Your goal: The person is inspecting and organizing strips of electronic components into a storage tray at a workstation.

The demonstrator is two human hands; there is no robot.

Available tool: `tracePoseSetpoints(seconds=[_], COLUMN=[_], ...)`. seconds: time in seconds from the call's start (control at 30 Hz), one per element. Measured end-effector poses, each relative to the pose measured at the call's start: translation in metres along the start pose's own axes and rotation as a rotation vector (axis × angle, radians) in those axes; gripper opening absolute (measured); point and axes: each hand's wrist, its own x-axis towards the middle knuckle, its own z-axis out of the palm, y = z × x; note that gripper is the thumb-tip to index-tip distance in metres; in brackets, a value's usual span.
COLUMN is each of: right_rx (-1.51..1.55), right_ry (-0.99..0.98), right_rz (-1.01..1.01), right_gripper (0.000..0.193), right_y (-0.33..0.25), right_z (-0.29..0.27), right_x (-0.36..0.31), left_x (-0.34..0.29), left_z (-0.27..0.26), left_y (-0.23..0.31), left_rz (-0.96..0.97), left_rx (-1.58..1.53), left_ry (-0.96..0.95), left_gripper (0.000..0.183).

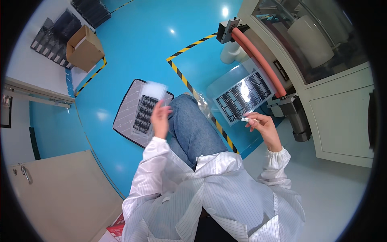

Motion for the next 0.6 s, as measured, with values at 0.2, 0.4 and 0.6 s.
tracePoseSetpoints(seconds=[0.2, 0.4, 0.6], right_rx=[-0.031, -0.185, -0.876], right_ry=[-0.089, -0.065, 0.0], right_rz=[0.0, 0.046, -0.517], right_gripper=[0.021, 0.017, 0.019], right_y=[-0.016, -0.021, -0.053], right_z=[0.017, 0.012, 0.057], right_x=[-0.001, 0.006, 0.044], left_x=[-0.017, -0.022, -0.029], left_z=[0.09, 0.102, 0.091], left_y=[0.073, 0.088, 0.086], left_rz=[-0.21, -0.299, -0.081], left_rx=[-0.392, -0.528, -0.382], left_ry=[-0.52, -0.462, -0.378], left_gripper=[0.045, 0.054, 0.052])
